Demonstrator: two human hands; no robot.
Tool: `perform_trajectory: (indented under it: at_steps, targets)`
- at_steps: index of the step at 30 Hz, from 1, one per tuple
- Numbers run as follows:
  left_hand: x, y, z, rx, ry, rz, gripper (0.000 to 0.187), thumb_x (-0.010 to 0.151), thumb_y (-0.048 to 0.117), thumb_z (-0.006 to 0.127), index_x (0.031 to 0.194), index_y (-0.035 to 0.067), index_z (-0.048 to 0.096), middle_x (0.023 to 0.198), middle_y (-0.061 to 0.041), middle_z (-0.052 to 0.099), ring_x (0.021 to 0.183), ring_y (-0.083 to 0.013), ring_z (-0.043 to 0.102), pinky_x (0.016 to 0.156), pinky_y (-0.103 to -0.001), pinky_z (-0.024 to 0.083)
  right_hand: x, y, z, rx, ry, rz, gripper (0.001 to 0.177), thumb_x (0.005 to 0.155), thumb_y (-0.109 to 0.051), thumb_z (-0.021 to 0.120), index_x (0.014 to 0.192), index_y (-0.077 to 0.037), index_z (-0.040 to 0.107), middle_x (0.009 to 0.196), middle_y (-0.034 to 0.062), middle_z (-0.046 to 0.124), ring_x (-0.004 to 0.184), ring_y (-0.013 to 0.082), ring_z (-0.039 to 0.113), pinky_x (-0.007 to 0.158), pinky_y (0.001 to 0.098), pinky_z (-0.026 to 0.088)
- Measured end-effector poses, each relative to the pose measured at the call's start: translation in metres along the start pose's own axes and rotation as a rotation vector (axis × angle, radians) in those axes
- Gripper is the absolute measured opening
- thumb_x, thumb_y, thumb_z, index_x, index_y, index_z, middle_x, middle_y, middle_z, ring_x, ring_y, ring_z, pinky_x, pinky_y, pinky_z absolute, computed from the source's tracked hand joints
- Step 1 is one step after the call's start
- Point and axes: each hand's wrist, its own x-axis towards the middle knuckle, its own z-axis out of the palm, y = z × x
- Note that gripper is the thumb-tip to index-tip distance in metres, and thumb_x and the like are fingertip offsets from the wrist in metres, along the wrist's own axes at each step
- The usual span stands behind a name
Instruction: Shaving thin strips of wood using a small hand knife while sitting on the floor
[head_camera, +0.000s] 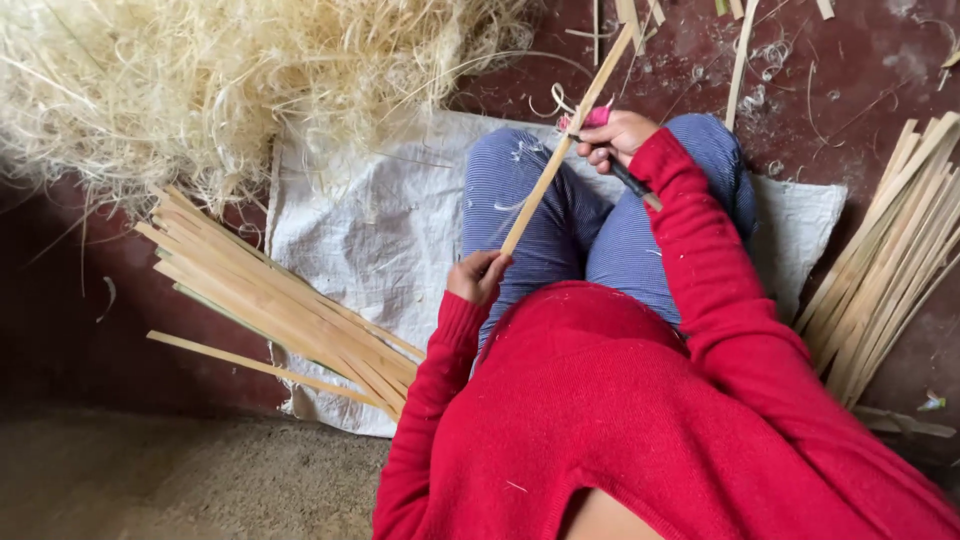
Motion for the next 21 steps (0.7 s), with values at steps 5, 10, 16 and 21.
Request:
perform_trajectory:
  at_steps: [5,10,16,21]
  targets:
    - [-0.020,0.007,-0.024,-0.136,-0.053,-0.111,0.019,0.098,0.033,0.071,0.097,0.017,0.080,0.068,0.000,0.065,0.057,-0.0141,0.058,0.055,-0.031,0.045,0.013,-0.006,-0.007,0.022,-0.043,0.001,0.017,0.099,-0.007,0.060,0.112,-0.017,0.062,0.079,0.0055,0.059,0.053,0.0045,0.043,0.046,0.0200,0.040]
    - [-0.040,0.001,-0.054,-0.231,-0.118,-0.203,0.023,0.097,0.030,0.071,0.097,0.010,0.081,0.069,-0.001,0.065,0.056,-0.0067,0.053,0.051,-0.024,0.042,0.000,-0.019,0.003,-0.076,0.040,0.024,0.011,0.103,-0.004,0.052,0.113,-0.005,0.057,0.082,0.0080,0.060,0.056,0.0069,0.049,0.042,0.0201,0.045]
    - [-0.056,-0.004,-0.090,-0.336,-0.146,-0.245,0.017,0.098,0.021,0.071,0.094,0.006,0.079,0.058,-0.002,0.058,0.039,-0.0065,0.043,0.035,-0.024,0.028,0.004,-0.052,0.009,-0.044,0.180,-0.015,0.007,0.101,-0.001,0.057,0.104,-0.008,0.059,0.084,0.0120,0.061,0.055,0.0082,0.044,0.045,0.0208,0.041]
    - [-0.048,-0.040,-0.082,-0.055,-0.121,-0.160,0.021,0.096,0.033,0.070,0.096,0.015,0.081,0.064,0.000,0.068,0.045,-0.0063,0.051,0.042,-0.024,0.040,-0.010,-0.046,0.035,-0.290,0.253,-0.054,0.032,0.105,-0.005,0.048,0.128,-0.011,0.071,0.085,0.0026,0.062,0.055,0.0015,0.046,0.044,0.0139,0.044]
